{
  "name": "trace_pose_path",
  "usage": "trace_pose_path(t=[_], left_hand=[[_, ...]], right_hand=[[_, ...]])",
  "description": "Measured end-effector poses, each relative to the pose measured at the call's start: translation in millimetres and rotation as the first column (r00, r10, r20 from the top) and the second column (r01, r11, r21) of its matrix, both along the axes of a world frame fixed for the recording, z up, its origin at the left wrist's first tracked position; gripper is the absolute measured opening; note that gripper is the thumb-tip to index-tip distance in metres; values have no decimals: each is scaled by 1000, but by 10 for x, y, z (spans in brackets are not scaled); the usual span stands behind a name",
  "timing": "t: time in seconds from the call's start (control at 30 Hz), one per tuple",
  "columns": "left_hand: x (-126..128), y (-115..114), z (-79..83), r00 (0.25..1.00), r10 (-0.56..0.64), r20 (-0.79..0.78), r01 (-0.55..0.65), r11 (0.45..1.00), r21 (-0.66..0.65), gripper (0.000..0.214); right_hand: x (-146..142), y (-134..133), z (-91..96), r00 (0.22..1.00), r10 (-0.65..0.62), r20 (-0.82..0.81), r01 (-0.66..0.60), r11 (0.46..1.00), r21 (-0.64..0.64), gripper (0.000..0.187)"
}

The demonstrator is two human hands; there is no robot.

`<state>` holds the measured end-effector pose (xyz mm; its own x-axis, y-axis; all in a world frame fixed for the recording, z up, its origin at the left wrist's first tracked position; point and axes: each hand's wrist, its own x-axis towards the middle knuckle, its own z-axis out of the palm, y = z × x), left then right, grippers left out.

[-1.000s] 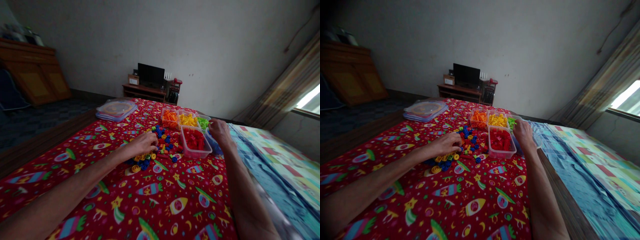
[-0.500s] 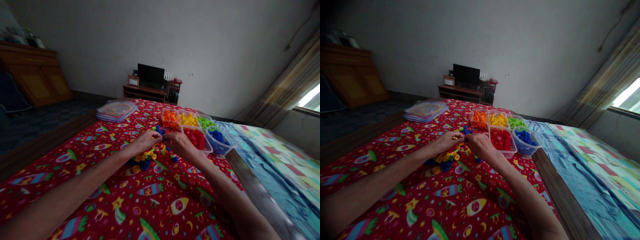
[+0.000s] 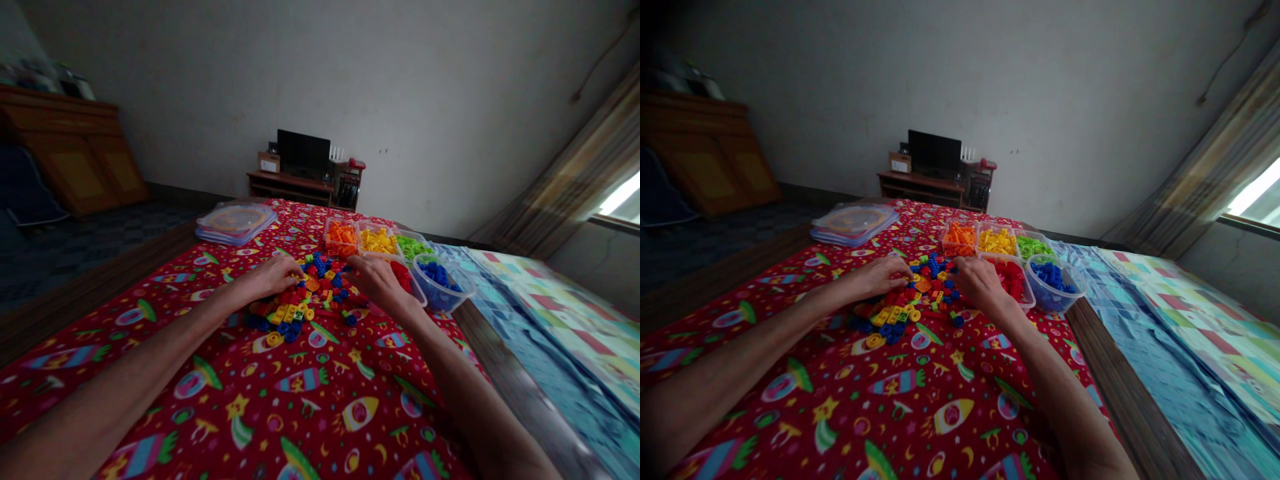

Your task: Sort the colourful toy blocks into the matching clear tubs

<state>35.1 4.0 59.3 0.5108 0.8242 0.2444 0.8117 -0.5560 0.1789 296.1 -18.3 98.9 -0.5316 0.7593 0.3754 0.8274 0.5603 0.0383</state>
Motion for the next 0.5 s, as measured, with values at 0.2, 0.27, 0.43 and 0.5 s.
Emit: trace_pose_path(t=[0.2,0.27,0.43,0.5], left_hand=[[-67,81,-199,992,-126,19,125,991,42,24],[-55,95,-253,991,-130,22,128,989,75,25],[49,53,-297,994,-108,17,105,986,132,20],[74,42,-285,994,-108,23,103,984,148,15]], right_hand=[[381,184,101,977,-122,-173,147,979,143,16],[576,263,129,956,-160,-245,212,956,202,18],[1078,408,159,843,-370,-390,477,850,225,23],[1254,444,137,771,-472,-426,590,782,201,25]])
